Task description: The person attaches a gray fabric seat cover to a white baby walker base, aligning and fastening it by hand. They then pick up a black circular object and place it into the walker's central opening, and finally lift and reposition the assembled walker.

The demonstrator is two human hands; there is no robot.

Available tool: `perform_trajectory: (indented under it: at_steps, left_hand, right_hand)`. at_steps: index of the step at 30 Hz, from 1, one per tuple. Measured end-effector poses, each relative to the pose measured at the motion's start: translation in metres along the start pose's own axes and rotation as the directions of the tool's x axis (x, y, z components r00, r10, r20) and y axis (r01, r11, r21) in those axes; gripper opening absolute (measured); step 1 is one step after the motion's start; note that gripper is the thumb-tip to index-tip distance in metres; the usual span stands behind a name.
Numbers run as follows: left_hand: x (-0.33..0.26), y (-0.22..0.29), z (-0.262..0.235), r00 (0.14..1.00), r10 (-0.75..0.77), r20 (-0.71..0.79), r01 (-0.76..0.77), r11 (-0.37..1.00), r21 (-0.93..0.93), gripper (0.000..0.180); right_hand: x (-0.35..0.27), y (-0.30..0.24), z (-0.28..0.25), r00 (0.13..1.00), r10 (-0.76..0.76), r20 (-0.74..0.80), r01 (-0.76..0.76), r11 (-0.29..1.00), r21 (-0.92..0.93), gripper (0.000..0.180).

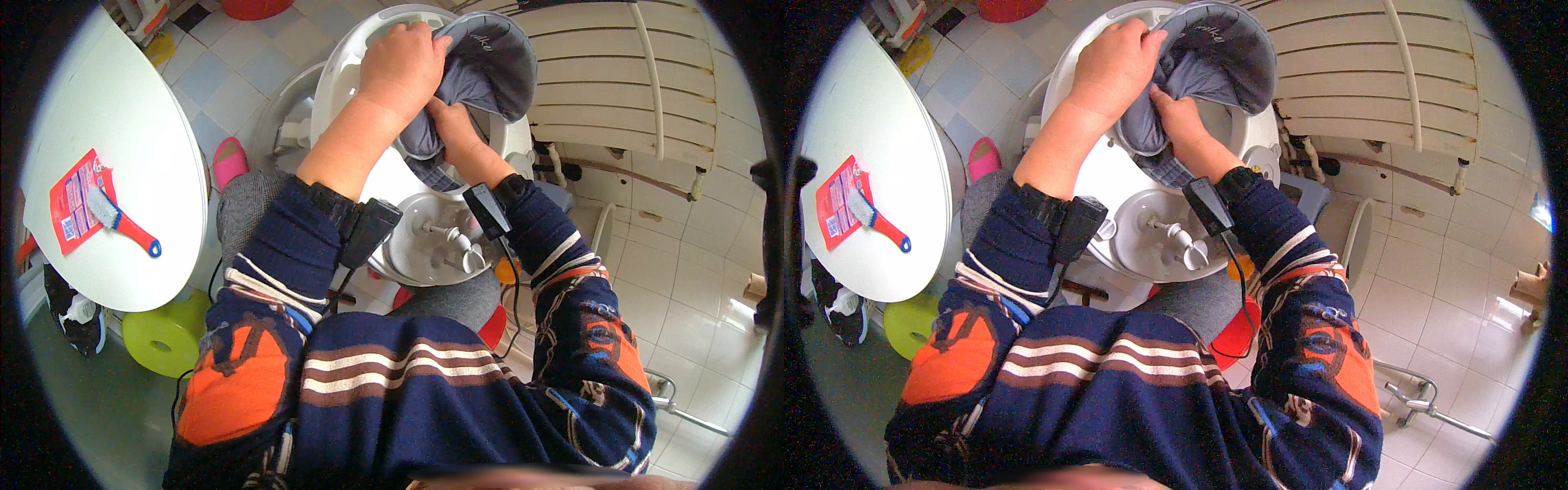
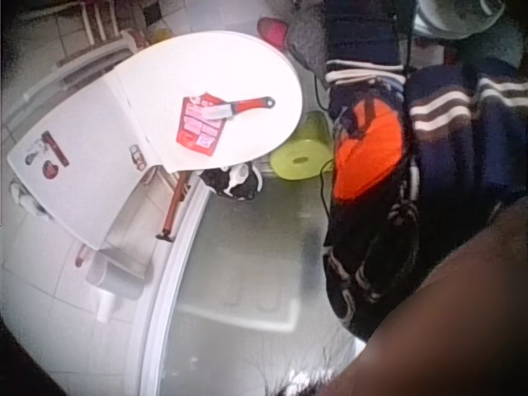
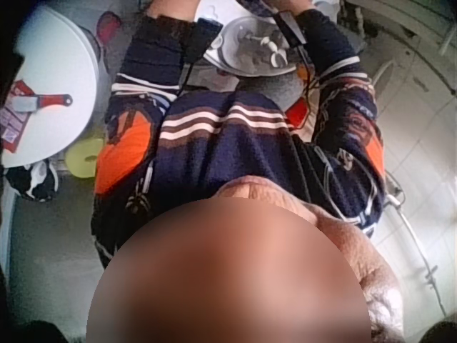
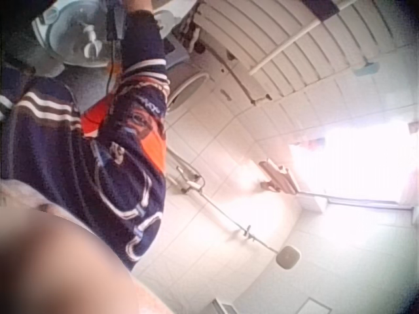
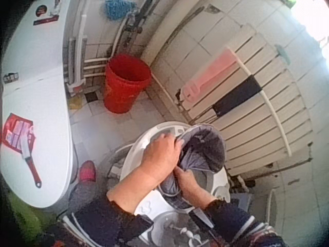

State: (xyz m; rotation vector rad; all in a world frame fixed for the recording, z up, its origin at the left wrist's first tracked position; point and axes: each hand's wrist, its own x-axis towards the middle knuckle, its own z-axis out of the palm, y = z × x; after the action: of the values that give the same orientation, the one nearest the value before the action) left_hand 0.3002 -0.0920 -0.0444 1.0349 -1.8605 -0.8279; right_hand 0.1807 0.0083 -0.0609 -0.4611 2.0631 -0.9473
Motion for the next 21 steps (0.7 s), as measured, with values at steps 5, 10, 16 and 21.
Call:
perform_trajectory:
  at_steps: [5, 10, 16, 21]
  left_hand:
    - [0.002, -0.003, -0.001, 0.999, 0.017, -0.029, -0.016, 1.000, 0.004, 0.035]
    - [0.006, -0.009, -0.002, 0.998, 0.025, -0.058, -0.024, 1.000, 0.012, 0.037]
    - [0.005, -0.009, 0.002, 0.994, 0.004, -0.108, -0.005, 1.000, -0.009, 0.038]
    - [0.002, -0.006, 0.005, 0.988, -0.002, -0.156, -0.007, 0.998, -0.055, 0.038]
  right_hand:
    - [-0.014, -0.023, -0.010, 0.958, 0.137, 0.253, -0.142, 0.990, 0.002, 0.063]
    - [-0.034, -0.035, -0.042, 0.875, 0.163, 0.455, -0.201, 0.979, 0.035, 0.054]
    - [-0.034, -0.009, -0.050, 0.788, 0.363, 0.498, -0.421, 0.907, 0.005, 0.040]
    - [-0.036, -0.002, -0.037, 0.838, 0.219, 0.499, -0.289, 0.955, 0.065, 0.021]
